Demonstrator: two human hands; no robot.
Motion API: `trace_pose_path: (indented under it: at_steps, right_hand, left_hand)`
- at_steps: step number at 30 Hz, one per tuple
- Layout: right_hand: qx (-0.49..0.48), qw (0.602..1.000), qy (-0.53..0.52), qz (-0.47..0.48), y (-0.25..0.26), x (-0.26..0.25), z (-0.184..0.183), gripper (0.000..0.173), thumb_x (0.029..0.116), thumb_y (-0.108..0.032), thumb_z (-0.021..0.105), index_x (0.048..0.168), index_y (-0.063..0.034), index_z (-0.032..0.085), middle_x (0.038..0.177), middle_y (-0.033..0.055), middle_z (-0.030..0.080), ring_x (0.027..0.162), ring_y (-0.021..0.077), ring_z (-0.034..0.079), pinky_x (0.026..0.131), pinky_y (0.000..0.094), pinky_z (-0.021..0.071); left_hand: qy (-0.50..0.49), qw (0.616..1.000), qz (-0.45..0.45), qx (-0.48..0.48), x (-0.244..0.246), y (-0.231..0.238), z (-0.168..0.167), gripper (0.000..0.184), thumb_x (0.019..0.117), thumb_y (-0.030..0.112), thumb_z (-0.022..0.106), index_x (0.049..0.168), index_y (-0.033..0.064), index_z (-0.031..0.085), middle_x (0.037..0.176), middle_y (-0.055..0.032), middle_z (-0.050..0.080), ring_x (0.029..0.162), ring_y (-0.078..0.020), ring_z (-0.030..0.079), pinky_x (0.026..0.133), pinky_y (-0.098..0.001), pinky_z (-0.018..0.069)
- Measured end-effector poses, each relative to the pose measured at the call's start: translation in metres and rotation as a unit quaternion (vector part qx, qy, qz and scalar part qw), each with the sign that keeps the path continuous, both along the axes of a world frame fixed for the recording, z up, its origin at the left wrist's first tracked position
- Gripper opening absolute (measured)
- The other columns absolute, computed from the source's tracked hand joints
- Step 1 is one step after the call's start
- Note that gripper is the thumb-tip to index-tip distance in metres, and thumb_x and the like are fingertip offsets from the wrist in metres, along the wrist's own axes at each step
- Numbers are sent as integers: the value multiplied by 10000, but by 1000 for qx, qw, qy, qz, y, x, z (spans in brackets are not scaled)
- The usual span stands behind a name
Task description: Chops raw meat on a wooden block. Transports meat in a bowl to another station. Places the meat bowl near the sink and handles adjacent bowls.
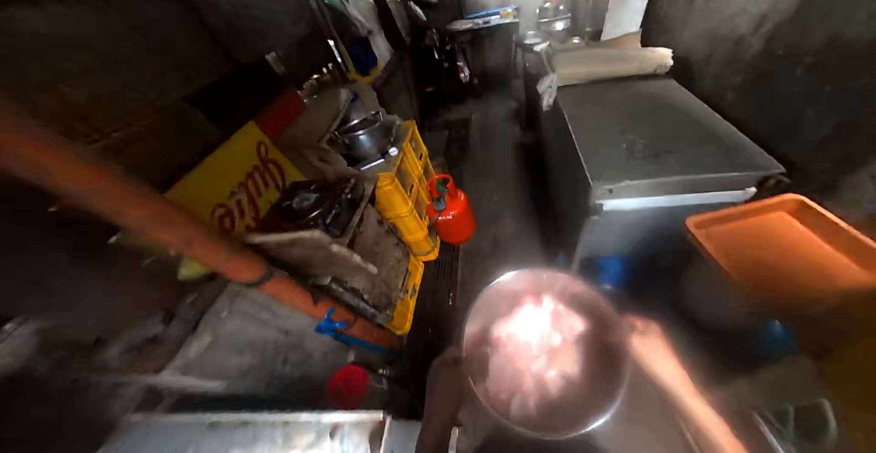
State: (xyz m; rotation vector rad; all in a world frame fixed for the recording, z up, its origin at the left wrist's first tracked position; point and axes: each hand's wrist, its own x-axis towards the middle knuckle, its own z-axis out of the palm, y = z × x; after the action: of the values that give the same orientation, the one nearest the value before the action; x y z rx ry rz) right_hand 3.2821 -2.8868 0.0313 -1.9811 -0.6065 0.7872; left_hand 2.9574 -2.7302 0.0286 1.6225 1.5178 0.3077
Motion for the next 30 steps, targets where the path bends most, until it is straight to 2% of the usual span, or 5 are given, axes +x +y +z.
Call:
trace_pose_path:
  at_steps: [4,12,18,25,30]
  right_hand:
    - [0,1000,5,-18,147,66,24,140,851,-114,732,751,-89,636,686,49,601,641,187,580,601,440,494]
    - [41,996,50,-64,448,225,12,84,892,-113,702,833,-71,660,661,40,592,486,139,505,437,340,436]
    - [32,998,59,-9,693,373,9,67,870,-157,718,883,-92,712,746,62,660,601,184,605,534,414,519]
    - [31,999,39,-8,958,519,28,121,830,-151,739,747,-111,660,702,44,624,662,189,602,601,440,505]
    - [-22,999,24,-4,1140,613,17,98,856,-161,755,843,-81,699,780,88,662,728,225,628,678,490,528]
  left_hand:
    - [9,1000,-10,12,71,155,25,229,938,253,710,975,28,690,827,-121,654,752,-255,631,697,-493,539]
    - [5,999,-16,46,251,476,27,218,929,254,701,1041,68,717,898,-120,697,793,-262,675,723,-516,574]
    - [-89,994,59,13,383,693,16,101,893,146,726,944,61,709,784,-97,675,633,-214,622,559,-424,534]
    - [-92,991,97,6,526,949,27,117,867,133,748,942,50,711,759,-110,676,604,-226,623,535,-424,528]
    - [-96,994,56,1,618,1145,1,122,857,154,745,901,53,693,766,-114,669,675,-255,644,612,-487,549]
